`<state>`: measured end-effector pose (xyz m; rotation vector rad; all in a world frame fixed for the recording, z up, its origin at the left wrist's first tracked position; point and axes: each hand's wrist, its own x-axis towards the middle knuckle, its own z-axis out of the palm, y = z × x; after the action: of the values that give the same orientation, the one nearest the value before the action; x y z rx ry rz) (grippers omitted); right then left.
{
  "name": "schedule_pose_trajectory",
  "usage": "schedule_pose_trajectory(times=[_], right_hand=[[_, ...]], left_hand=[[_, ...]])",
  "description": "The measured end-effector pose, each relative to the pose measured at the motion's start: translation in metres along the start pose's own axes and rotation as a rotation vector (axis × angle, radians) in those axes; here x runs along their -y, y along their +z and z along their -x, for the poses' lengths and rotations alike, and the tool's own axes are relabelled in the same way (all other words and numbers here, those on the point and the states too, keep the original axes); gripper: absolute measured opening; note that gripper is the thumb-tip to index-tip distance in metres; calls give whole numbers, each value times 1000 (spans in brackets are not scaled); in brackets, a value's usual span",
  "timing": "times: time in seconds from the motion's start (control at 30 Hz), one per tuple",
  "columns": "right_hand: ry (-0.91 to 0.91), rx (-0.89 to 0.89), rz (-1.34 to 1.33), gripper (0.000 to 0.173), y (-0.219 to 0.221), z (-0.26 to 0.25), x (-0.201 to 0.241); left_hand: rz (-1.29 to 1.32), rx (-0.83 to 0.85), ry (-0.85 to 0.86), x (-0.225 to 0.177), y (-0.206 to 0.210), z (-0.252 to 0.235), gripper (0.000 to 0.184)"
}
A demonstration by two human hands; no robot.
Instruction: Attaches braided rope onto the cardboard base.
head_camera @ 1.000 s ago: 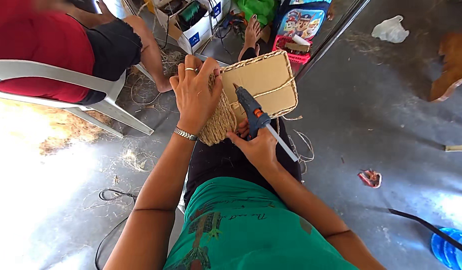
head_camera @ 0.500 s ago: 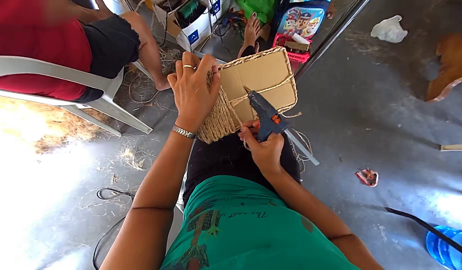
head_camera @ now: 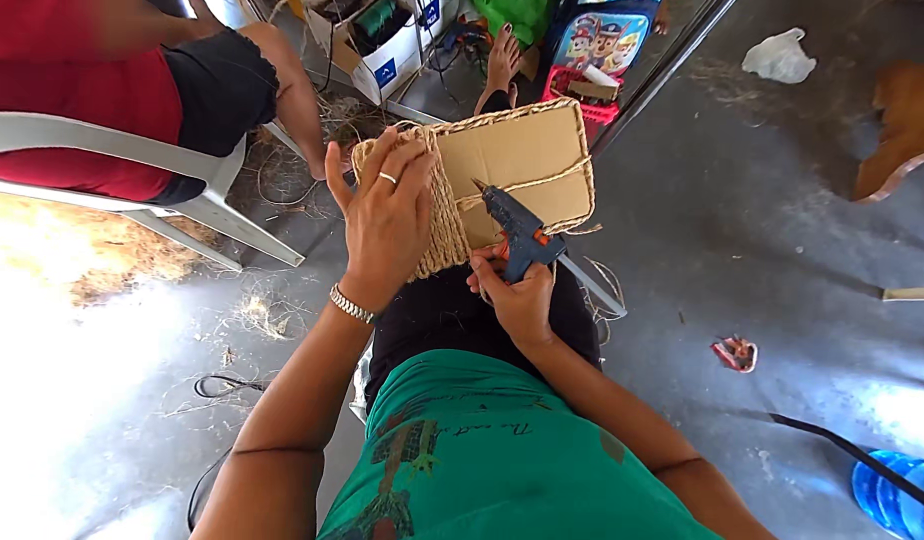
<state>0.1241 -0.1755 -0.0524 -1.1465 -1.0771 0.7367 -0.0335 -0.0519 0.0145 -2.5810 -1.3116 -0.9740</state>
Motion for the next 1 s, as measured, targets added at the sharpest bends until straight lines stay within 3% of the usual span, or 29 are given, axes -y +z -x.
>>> schedule_pose_trajectory(times=[0.2, 0.27, 0.47, 0.63, 0.83, 1.0], right_hand=[[57, -20, -65, 21, 5, 3, -2], [68, -22, -80, 22, 4, 3, -3], [69, -8, -105, 27, 5, 6, -5], [41, -3, -75, 26, 2, 8, -7], [56, -15, -75, 25, 3, 5, -6], [59, 8, -114, 24, 6, 5, -4]], left_hand=[[-23, 115, -103, -18, 10, 31, 73], [-6, 126, -130, -19, 13, 32, 77], [86, 79, -119, -14, 18, 24, 62], [80, 150, -74, -6, 14, 23, 51], [120, 227, -21, 9, 12, 21, 53], [75, 237, -23, 6, 12, 22, 71]])
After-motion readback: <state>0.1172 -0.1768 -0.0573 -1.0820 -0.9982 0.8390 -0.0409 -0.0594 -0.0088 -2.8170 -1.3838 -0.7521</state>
